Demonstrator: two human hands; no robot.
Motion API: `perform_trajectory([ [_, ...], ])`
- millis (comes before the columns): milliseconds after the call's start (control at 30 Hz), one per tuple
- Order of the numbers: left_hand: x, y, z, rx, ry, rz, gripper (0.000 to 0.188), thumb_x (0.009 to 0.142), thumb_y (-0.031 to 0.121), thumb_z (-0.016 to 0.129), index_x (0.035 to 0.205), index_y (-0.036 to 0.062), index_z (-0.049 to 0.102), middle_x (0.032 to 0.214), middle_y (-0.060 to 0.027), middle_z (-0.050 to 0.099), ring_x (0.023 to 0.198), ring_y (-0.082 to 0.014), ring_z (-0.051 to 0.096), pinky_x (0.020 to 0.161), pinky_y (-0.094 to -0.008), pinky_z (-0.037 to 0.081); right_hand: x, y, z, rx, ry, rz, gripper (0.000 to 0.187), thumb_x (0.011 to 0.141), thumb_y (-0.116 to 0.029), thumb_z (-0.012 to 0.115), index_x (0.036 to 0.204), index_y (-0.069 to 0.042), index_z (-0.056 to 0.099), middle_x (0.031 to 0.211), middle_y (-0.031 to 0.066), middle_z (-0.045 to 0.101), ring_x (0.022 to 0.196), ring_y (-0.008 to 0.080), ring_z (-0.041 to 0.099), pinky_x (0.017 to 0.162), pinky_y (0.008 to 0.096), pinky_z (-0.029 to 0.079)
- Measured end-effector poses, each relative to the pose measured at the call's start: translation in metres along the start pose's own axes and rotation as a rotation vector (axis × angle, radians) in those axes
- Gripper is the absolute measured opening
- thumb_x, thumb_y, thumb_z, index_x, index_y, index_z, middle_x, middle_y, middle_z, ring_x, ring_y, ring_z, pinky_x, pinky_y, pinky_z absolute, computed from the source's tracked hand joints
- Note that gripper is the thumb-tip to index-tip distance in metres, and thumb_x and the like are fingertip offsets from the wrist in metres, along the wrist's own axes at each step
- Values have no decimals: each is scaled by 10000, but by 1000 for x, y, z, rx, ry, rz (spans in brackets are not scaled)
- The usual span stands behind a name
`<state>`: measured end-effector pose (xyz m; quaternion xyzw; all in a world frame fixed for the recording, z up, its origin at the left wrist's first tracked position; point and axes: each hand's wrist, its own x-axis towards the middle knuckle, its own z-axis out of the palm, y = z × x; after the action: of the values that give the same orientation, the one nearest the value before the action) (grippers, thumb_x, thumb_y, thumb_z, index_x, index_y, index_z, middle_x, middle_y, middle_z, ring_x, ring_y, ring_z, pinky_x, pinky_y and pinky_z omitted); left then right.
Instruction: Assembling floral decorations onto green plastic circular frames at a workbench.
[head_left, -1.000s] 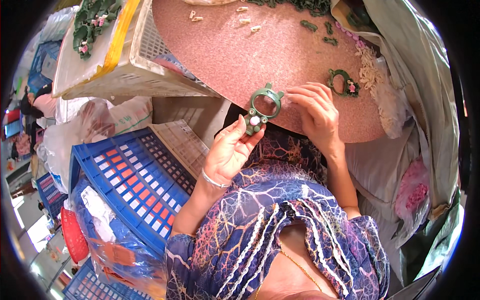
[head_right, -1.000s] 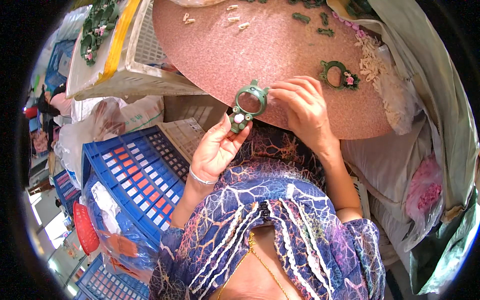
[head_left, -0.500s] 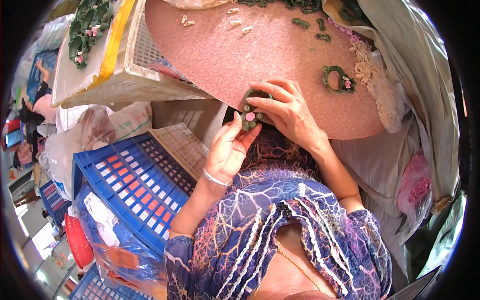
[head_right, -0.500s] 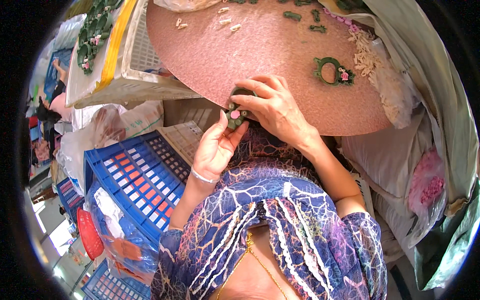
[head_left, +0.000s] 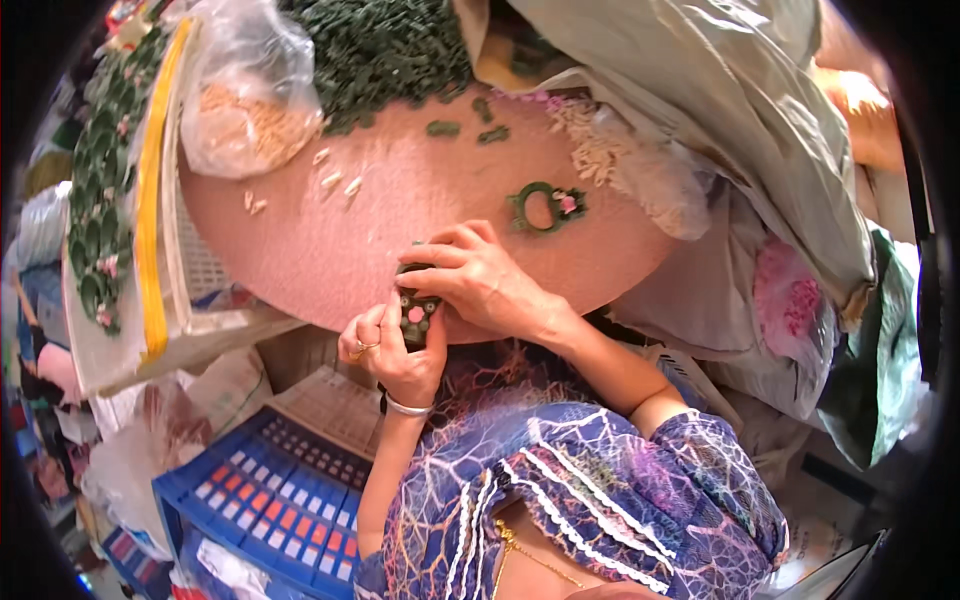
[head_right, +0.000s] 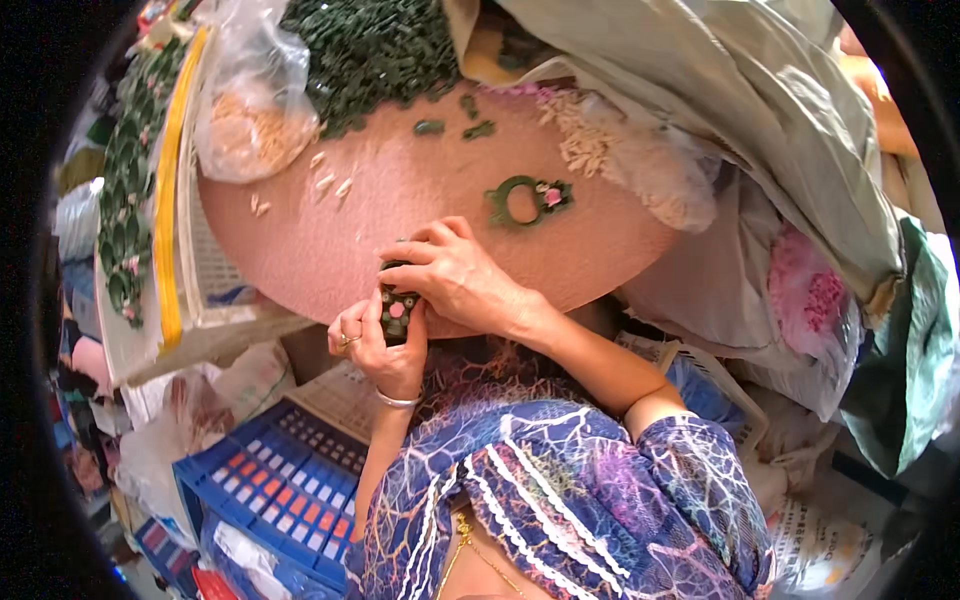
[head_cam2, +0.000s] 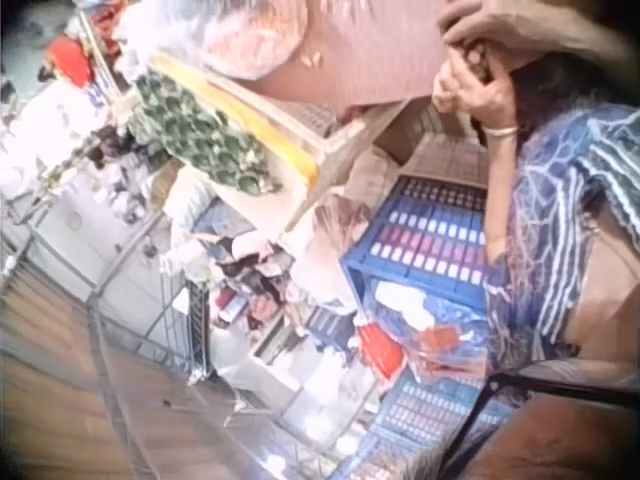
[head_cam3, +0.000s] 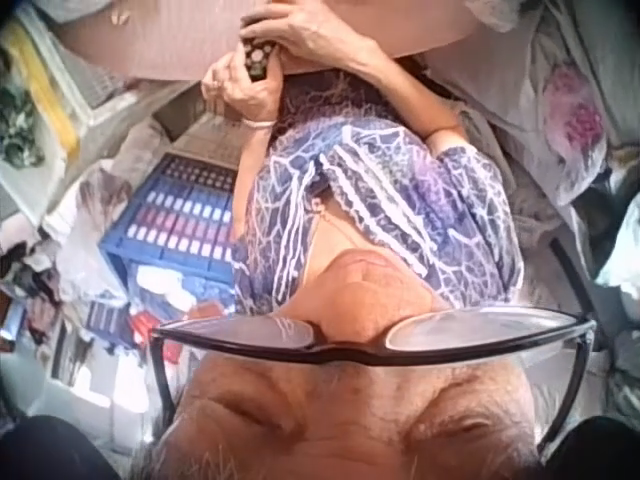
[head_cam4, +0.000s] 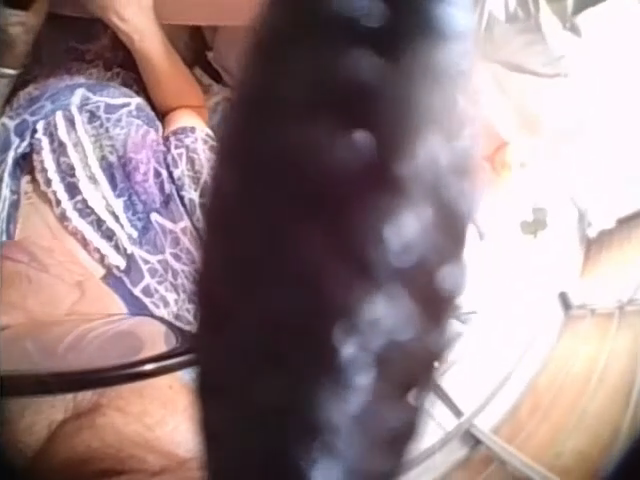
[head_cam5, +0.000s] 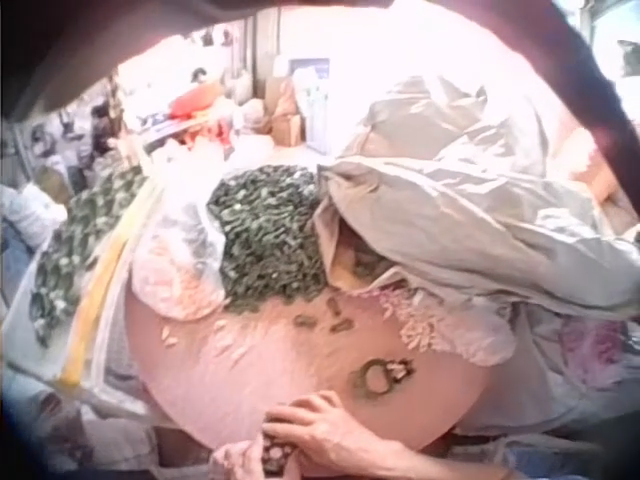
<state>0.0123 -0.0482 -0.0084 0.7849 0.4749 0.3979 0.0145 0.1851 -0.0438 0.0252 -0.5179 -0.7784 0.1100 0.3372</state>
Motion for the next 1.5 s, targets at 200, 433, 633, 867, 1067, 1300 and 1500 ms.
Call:
perform_trajectory([
  [200, 11, 5, 8, 29, -18, -15, 457, 708, 367, 853, 1044, 90, 715, 870, -23, 584, 836, -230, 551, 895, -429, 358, -17, 2, -33, -154, 360, 104, 275, 785, -43, 706, 1055, -92, 720, 1069, 65, 710, 1033, 237, 635, 936, 401, 442],
  [433, 15, 9, 8, 47, -25, -27, 476, 677, 320, 884, 1042, 88, 685, 881, -52, 584, 865, -253, 569, 898, -431, 367, -31, 83, -86, -368, 421, 533, 220, 822, 2, 636, 1019, -50, 720, 1061, 105, 702, 1023, 315, 610, 932, 414, 441],
  [633, 12, 5, 14, 40, 5, -5, 481, 712, 376, 857, 1061, 88, 693, 856, -19, 577, 851, -212, 534, 902, -418, 326, 0, 104, -78, -462, 299, 429, 241, 834, -21, 599, 1033, -77, 721, 1071, 81, 700, 1018, 309, 591, 907, 429, 416],
  [867, 6, 3, 14, 18, 9, -9, 462, 714, 370, 851, 1052, 95, 697, 860, -19, 579, 859, -212, 533, 910, -415, 318, 22, 117, -77, -382, 225, 264, 285, 818, -29, 598, 1082, -63, 701, 1105, 85, 700, 1064, 300, 590, 938, 420, 418],
  [1067, 6, 4, 10, 30, 11, -39, 452, 695, 355, 868, 1029, 107, 692, 874, -35, 589, 865, -237, 558, 897, -421, 346, 36, 103, -63, -392, 56, 237, 208, 787, -38, 674, 987, -67, 726, 997, 112, 697, 978, 325, 618, 891, 434, 457],
  [1300, 13, 3, 11, -39, 29, -29, 465, 710, 368, 850, 1052, 93, 699, 886, -23, 594, 848, -222, 559, 889, -405, 345, 29, 33, -73, 327, -76, 568, 121, 1005, -21, 530, 1038, 1, 645, 968, 48, 703, 852, 118, 660, 764, 282, 543],
  [1500, 13, 5, 11, -62, 35, -61, 484, 702, 389, 846, 1057, 91, 709, 887, -20, 582, 827, -223, 543, 887, -410, 338, -3, 2, -56, 1239, -181, 790, 192, 991, -12, 567, 1159, 55, 631, 1093, 96, 682, 1009, 170, 680, 906, 310, 560],
])
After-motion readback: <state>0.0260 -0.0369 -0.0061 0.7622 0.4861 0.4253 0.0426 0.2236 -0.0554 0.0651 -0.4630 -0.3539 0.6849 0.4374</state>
